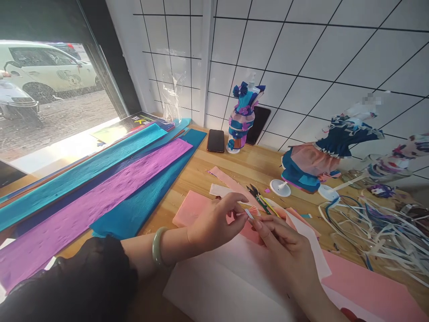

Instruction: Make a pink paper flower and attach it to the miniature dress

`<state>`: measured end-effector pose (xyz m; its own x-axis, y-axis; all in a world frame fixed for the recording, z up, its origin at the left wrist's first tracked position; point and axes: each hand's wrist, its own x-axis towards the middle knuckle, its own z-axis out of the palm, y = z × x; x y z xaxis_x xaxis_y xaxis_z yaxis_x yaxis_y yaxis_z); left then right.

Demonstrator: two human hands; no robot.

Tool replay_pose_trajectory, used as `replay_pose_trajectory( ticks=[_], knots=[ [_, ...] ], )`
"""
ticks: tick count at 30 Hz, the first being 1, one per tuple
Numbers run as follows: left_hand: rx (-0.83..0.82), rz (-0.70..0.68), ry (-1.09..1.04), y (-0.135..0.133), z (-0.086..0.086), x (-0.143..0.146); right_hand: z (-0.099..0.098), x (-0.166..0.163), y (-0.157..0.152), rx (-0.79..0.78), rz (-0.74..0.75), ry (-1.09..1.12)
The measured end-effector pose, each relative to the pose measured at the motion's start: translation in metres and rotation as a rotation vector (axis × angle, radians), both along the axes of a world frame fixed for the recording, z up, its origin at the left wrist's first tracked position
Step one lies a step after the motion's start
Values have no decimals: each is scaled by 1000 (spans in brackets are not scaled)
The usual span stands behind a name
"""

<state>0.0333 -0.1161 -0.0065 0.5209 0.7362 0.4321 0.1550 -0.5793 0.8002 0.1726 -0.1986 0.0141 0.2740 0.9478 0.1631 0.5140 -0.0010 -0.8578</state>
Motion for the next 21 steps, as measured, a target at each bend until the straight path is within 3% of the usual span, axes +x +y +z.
replay_pose_trajectory(
  ticks=[14,21],
  knots=[
    [19,-19,-17,-1,2,1,-3,-1,0,-32,-5,19],
    [-228,-60,-69,-3,5,3,-4,-1,2,-48,-20,21]
  ],
)
